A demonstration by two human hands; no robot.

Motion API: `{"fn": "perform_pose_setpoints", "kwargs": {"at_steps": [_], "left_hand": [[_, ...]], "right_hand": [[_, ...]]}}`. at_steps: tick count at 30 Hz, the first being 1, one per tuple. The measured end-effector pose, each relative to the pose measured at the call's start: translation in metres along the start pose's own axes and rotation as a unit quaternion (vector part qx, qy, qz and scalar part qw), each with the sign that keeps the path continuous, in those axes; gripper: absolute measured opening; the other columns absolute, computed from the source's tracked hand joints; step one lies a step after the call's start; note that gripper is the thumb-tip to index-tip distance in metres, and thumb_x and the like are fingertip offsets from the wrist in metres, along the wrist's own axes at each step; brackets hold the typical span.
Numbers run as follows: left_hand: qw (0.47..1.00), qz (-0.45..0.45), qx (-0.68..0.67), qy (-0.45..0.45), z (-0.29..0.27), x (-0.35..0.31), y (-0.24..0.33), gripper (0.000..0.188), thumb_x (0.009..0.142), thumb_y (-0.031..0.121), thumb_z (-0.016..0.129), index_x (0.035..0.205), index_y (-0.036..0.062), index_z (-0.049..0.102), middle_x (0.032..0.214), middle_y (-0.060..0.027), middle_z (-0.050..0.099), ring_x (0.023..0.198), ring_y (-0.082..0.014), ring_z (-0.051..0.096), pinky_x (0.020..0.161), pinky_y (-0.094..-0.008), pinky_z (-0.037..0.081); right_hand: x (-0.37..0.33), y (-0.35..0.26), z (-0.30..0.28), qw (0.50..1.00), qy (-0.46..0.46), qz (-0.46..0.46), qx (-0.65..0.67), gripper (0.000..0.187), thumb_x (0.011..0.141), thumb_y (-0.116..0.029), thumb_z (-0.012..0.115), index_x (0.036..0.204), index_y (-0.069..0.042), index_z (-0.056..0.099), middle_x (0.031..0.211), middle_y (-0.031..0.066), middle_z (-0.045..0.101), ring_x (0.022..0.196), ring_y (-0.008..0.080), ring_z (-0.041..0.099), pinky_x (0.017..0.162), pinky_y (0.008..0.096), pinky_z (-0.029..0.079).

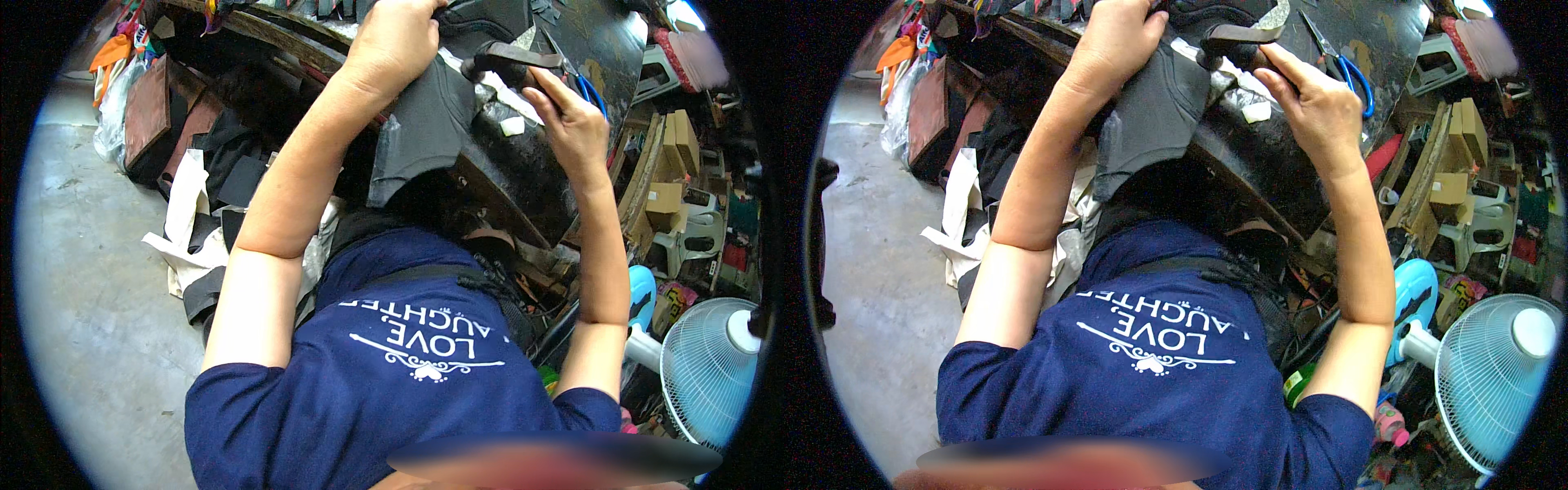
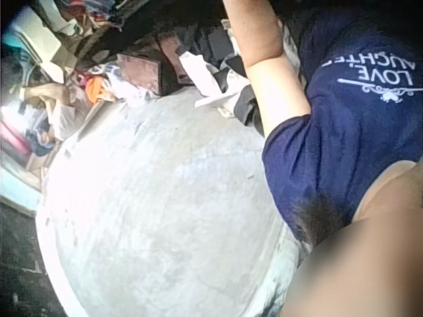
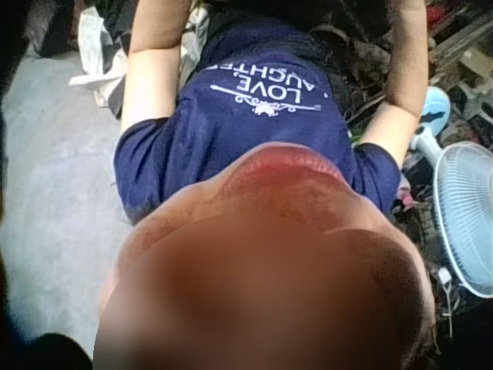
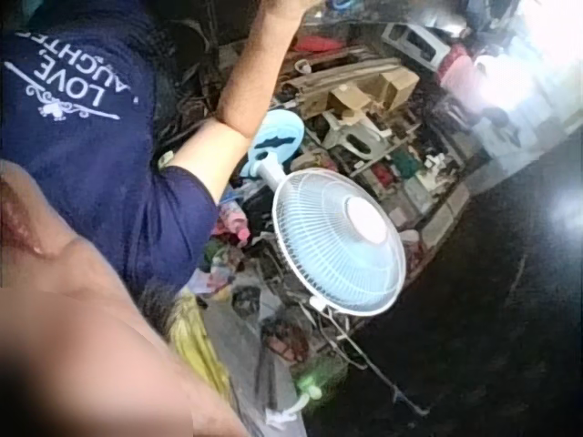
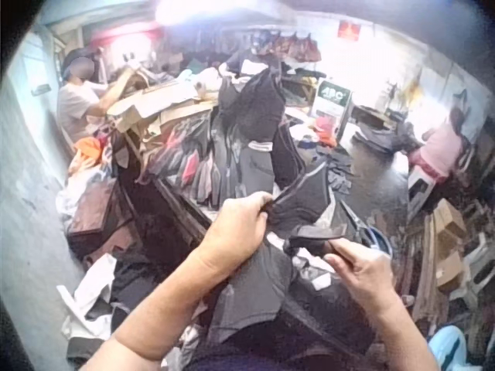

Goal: The person applies white tape to the edges of a black shoe upper and uses a hammer to press the tape into place. They repeat this process on different sections of the shoe, occasionally using scissors to trim the tape.

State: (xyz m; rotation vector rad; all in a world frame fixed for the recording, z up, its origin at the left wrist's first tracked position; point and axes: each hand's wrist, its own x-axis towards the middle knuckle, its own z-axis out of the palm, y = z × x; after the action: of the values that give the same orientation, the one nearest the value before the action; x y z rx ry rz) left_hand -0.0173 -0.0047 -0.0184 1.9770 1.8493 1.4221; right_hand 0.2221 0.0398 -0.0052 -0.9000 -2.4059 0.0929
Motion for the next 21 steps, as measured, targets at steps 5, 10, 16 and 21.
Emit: {"fn": "perform_pose_setpoints", "kwargs": {"at_steps": [5, 10, 16, 21], "left_hand": [[1.000, -0.016, 0.001, 0.005, 0.000, -0.002, 0.006, 0.025, 0.084, 0.001, 0.053, 0.106, -0.0033, 0.063, 0.088, -0.0281, 0.065, 0.087, -0.0423, 0.065, 0.079, -0.0469, 0.052], [0.999, -0.029, 0.024, 0.001, -0.002, 0.000, 0.005, 0.026, 0.083, 0.001, 0.053, 0.105, -0.0045, 0.064, 0.088, -0.0286, 0.065, 0.086, -0.0419, 0.066, 0.079, -0.0462, 0.052], [1.000, -0.018, 0.005, 0.011, 0.000, -0.002, -0.004, 0.028, 0.082, 0.001, 0.052, 0.106, -0.0061, 0.064, 0.090, -0.0293, 0.065, 0.088, -0.0405, 0.066, 0.081, -0.0448, 0.052], [0.999, -0.033, -0.008, -0.002, 0.008, -0.003, -0.009, 0.027, 0.082, 0.001, 0.052, 0.105, -0.0052, 0.064, 0.091, -0.0280, 0.066, 0.088, -0.0400, 0.066, 0.078, -0.0438, 0.053]], "right_hand": [[0.000, -0.002, -0.025, 0.990, 0.078, -0.001, 0.121, 0.030, 0.093, -0.021, 0.067, 0.117, -0.005, 0.068, 0.093, 0.0066, 0.072, 0.076, 0.0100, 0.064, 0.066, 0.0226, 0.051], [0.001, -0.008, -0.009, 0.993, -0.050, 0.102, 0.029, 0.032, 0.091, -0.034, 0.066, 0.119, -0.018, 0.068, 0.091, 0.0096, 0.073, 0.074, 0.0209, 0.070, 0.064, 0.0282, 0.052], [0.001, 0.012, -0.023, 0.990, 0.091, 0.008, 0.106, 0.036, 0.088, -0.030, 0.070, 0.120, -0.015, 0.068, 0.095, 0.0077, 0.073, 0.079, 0.0153, 0.071, 0.067, 0.0271, 0.053], [0.008, -0.003, 0.007, 0.996, 0.002, 0.007, 0.086, 0.035, 0.093, -0.028, 0.064, 0.127, -0.017, 0.064, 0.098, 0.0082, 0.073, 0.079, 0.0127, 0.068, 0.068, 0.0249, 0.052]]}}
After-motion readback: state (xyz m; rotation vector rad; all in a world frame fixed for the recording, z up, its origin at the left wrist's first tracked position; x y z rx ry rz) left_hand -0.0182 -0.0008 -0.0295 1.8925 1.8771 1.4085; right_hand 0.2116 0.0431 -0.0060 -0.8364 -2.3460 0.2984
